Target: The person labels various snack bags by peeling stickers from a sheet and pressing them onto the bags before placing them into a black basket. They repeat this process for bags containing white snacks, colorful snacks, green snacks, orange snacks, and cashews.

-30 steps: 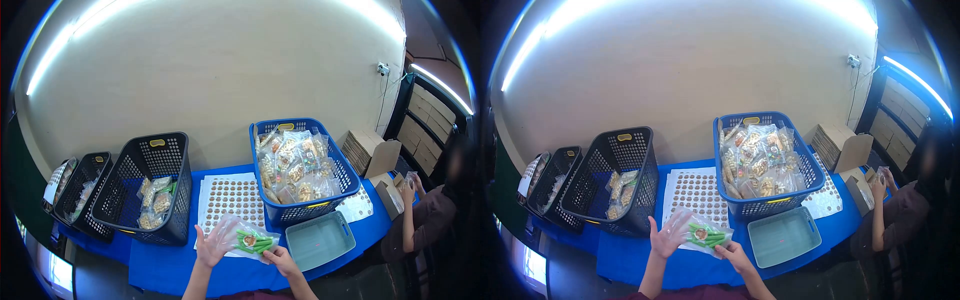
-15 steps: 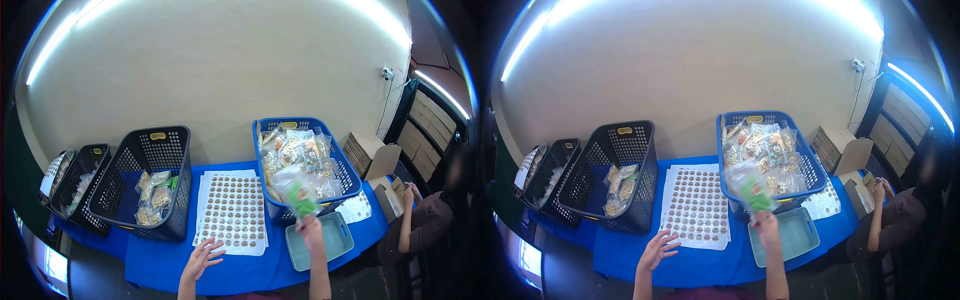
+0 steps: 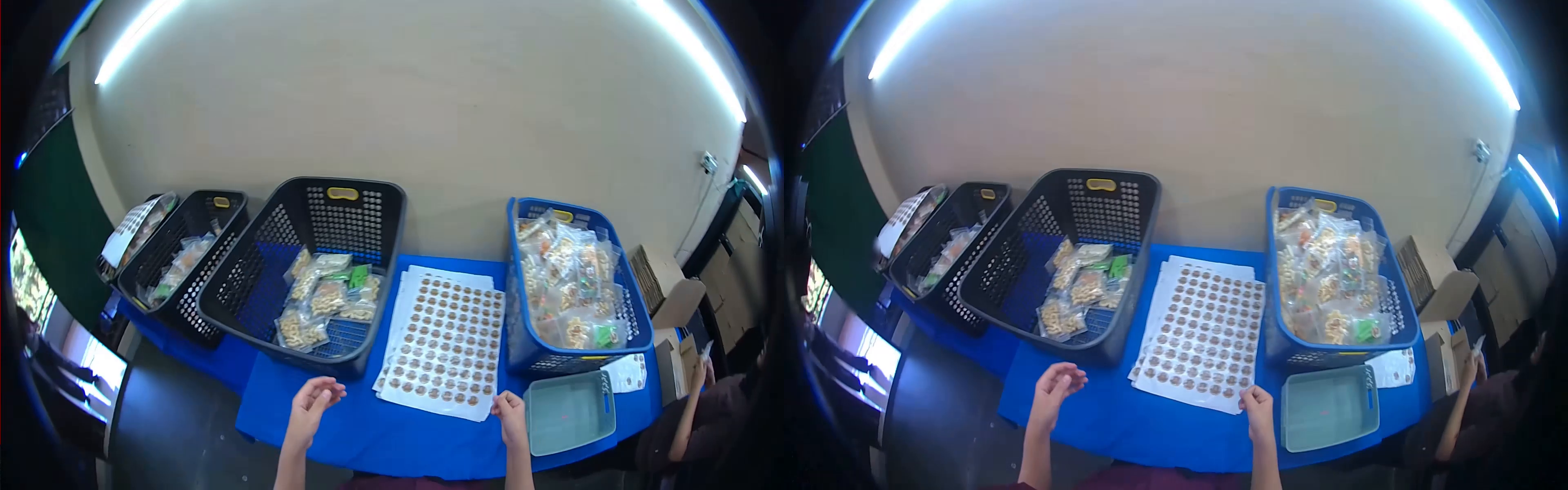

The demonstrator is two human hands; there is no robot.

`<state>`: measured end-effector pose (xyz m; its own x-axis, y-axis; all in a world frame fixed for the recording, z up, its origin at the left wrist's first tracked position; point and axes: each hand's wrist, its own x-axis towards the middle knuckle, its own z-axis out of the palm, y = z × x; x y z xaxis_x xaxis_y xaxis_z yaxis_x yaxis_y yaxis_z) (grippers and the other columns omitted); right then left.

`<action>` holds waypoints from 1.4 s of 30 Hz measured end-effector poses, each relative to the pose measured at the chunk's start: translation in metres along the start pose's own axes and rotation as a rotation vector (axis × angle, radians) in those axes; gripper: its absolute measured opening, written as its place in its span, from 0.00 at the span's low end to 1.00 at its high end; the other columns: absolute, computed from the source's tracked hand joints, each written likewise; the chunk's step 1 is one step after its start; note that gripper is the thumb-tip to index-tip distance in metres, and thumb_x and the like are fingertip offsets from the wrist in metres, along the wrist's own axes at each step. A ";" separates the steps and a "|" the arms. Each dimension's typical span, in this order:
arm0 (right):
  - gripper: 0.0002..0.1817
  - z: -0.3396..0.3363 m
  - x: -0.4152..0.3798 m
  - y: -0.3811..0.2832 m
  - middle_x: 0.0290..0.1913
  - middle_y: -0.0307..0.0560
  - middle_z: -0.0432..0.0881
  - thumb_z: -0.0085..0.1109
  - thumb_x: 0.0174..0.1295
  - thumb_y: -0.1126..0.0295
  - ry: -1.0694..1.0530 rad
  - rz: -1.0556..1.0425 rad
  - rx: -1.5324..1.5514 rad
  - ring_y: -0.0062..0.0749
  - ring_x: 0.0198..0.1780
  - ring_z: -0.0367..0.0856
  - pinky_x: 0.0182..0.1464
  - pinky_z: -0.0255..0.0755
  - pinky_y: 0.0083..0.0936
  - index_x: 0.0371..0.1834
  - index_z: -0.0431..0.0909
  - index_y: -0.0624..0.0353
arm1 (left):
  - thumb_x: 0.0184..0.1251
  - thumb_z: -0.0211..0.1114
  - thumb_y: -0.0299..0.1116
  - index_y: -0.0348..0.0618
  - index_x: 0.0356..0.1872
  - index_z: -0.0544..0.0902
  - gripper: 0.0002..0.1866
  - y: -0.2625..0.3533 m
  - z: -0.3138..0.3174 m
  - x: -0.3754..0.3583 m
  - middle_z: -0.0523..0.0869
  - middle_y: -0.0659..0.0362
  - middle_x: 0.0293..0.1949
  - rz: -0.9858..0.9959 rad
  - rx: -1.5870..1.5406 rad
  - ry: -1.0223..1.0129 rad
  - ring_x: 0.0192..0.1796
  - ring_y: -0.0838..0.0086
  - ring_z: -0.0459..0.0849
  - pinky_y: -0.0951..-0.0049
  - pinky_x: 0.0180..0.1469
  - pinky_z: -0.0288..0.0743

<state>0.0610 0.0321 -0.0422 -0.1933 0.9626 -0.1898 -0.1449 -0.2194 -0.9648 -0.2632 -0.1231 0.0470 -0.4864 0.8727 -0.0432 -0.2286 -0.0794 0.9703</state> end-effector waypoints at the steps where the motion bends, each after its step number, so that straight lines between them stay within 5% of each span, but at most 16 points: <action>1: 0.09 0.015 -0.001 0.005 0.17 0.36 0.69 0.52 0.55 0.74 0.004 0.017 -0.064 0.17 0.23 0.69 0.28 0.62 0.12 0.18 0.71 0.59 | 0.64 0.52 0.26 0.36 0.45 0.73 0.10 0.012 -0.010 0.004 0.80 0.53 0.40 0.051 0.015 0.027 0.43 0.71 0.79 0.73 0.48 0.73; 2: 0.06 0.033 -0.003 0.010 0.18 0.36 0.70 0.53 0.55 0.75 0.011 0.032 -0.128 0.17 0.24 0.70 0.29 0.63 0.12 0.21 0.73 0.61 | 0.64 0.52 0.26 0.36 0.44 0.73 0.09 0.024 -0.020 0.010 0.80 0.54 0.39 0.102 0.029 0.051 0.42 0.71 0.79 0.73 0.48 0.73; 3: 0.11 0.046 -0.003 0.019 0.26 0.40 0.74 0.54 0.54 0.73 -0.076 0.040 -0.207 0.18 0.26 0.71 0.31 0.66 0.14 0.39 0.73 0.67 | 0.64 0.51 0.25 0.35 0.43 0.73 0.09 0.032 -0.032 0.016 0.80 0.54 0.38 0.147 0.031 0.083 0.41 0.71 0.80 0.73 0.48 0.73; 4: 0.31 0.058 -0.007 0.023 0.41 0.50 0.72 0.59 0.53 0.67 -0.236 -0.002 -0.481 0.26 0.33 0.73 0.38 0.69 0.21 0.60 0.60 0.62 | 0.64 0.50 0.25 0.34 0.42 0.73 0.08 0.045 -0.039 0.020 0.80 0.54 0.37 0.196 0.037 0.106 0.41 0.72 0.80 0.73 0.48 0.73; 6: 0.45 0.065 0.004 0.075 0.58 0.64 0.58 0.62 0.49 0.56 -0.419 -0.041 -0.819 0.43 0.48 0.72 0.48 0.69 0.32 0.67 0.45 0.54 | 0.64 0.50 0.24 0.34 0.42 0.73 0.08 0.064 -0.057 0.031 0.80 0.54 0.36 0.271 0.045 0.130 0.40 0.72 0.80 0.73 0.48 0.73; 9: 0.50 0.090 -0.002 0.121 0.64 0.70 0.43 0.61 0.46 0.46 -0.447 0.258 -1.213 0.60 0.60 0.59 0.57 0.61 0.42 0.68 0.42 0.51 | 0.64 0.49 0.24 0.34 0.41 0.73 0.08 0.087 -0.081 0.050 0.80 0.55 0.34 0.352 0.108 0.087 0.40 0.74 0.79 0.75 0.47 0.72; 13: 0.54 0.115 -0.012 0.163 0.64 0.73 0.43 0.61 0.43 0.43 -0.477 0.526 -1.294 0.69 0.62 0.52 0.60 0.55 0.47 0.68 0.39 0.51 | 0.65 0.49 0.25 0.34 0.42 0.73 0.08 0.112 -0.095 0.089 0.79 0.56 0.35 0.377 0.205 -0.123 0.41 0.76 0.78 0.77 0.47 0.71; 19: 0.47 0.145 -0.031 0.177 0.65 0.74 0.39 0.59 0.47 0.46 -0.362 0.530 -1.398 0.76 0.62 0.47 0.58 0.55 0.56 0.68 0.43 0.45 | 0.64 0.53 0.30 0.36 0.42 0.75 0.10 0.107 -0.072 0.200 0.81 0.57 0.33 0.249 0.520 -0.595 0.38 0.78 0.79 0.76 0.44 0.72; 21: 0.47 0.149 -0.031 0.180 0.65 0.74 0.39 0.59 0.47 0.46 -0.314 0.532 -1.405 0.78 0.61 0.47 0.57 0.55 0.56 0.67 0.45 0.46 | 0.62 0.53 0.31 0.38 0.38 0.76 0.09 0.076 -0.061 0.254 0.82 0.54 0.30 0.336 0.820 -0.695 0.35 0.71 0.82 0.71 0.39 0.74; 24: 0.47 0.159 -0.029 0.190 0.65 0.74 0.36 0.59 0.47 0.45 -0.226 0.539 -1.412 0.81 0.61 0.43 0.56 0.55 0.59 0.67 0.46 0.47 | 0.57 0.53 0.32 0.40 0.33 0.77 0.09 0.013 -0.053 0.330 0.82 0.50 0.27 0.738 1.411 -0.767 0.32 0.61 0.82 0.64 0.34 0.75; 26: 0.48 0.166 -0.033 0.196 0.65 0.74 0.33 0.59 0.46 0.44 -0.151 0.547 -1.439 0.82 0.61 0.38 0.55 0.54 0.61 0.67 0.45 0.48 | 0.56 0.53 0.34 0.39 0.33 0.77 0.10 0.001 -0.034 0.366 0.81 0.47 0.30 0.760 1.802 -0.902 0.34 0.56 0.80 0.60 0.35 0.73; 28: 0.50 0.179 -0.040 0.206 0.66 0.73 0.30 0.59 0.45 0.41 -0.083 0.554 -1.476 0.83 0.62 0.31 0.55 0.52 0.63 0.68 0.44 0.48 | 0.54 0.54 0.35 0.43 0.29 0.79 0.09 -0.035 -0.027 0.399 0.80 0.49 0.29 0.750 1.389 -0.719 0.35 0.56 0.80 0.58 0.34 0.73; 30: 0.52 0.178 -0.050 0.230 0.66 0.73 0.27 0.57 0.44 0.38 -0.020 0.457 -1.518 0.81 0.62 0.26 0.56 0.50 0.63 0.68 0.43 0.47 | 0.54 0.54 0.34 0.44 0.29 0.80 0.09 -0.078 -0.025 0.423 0.80 0.48 0.33 0.683 1.427 -0.614 0.37 0.54 0.80 0.57 0.36 0.73; 32: 0.54 0.171 -0.054 0.241 0.66 0.71 0.25 0.55 0.43 0.34 -0.005 0.408 -1.526 0.80 0.63 0.23 0.57 0.46 0.64 0.69 0.41 0.46 | 0.54 0.55 0.33 0.45 0.36 0.80 0.10 -0.114 -0.027 0.432 0.79 0.51 0.40 0.565 1.760 -0.714 0.40 0.58 0.81 0.60 0.39 0.75; 35: 0.55 0.165 -0.057 0.245 0.66 0.69 0.23 0.51 0.42 0.31 -0.018 0.406 -1.478 0.78 0.63 0.22 0.59 0.43 0.63 0.69 0.38 0.45 | 0.50 0.61 0.36 0.46 0.45 0.79 0.19 -0.191 -0.040 0.442 0.66 0.54 0.58 0.229 1.973 -0.843 0.57 0.61 0.70 0.59 0.52 0.70; 42: 0.56 0.160 -0.054 0.250 0.67 0.66 0.20 0.46 0.42 0.28 -0.051 0.454 -1.452 0.75 0.64 0.19 0.59 0.39 0.64 0.69 0.34 0.43 | 0.54 0.58 0.36 0.49 0.53 0.73 0.22 -0.209 -0.079 0.408 0.61 0.54 0.61 0.229 1.894 -0.695 0.62 0.64 0.62 0.49 0.54 0.64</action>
<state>-0.1205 -0.1000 -0.2445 0.0063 0.8457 -0.5337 0.9783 -0.1157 -0.1718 -0.4802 0.2114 -0.1918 0.0740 0.9586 -0.2751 0.9941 -0.0929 -0.0562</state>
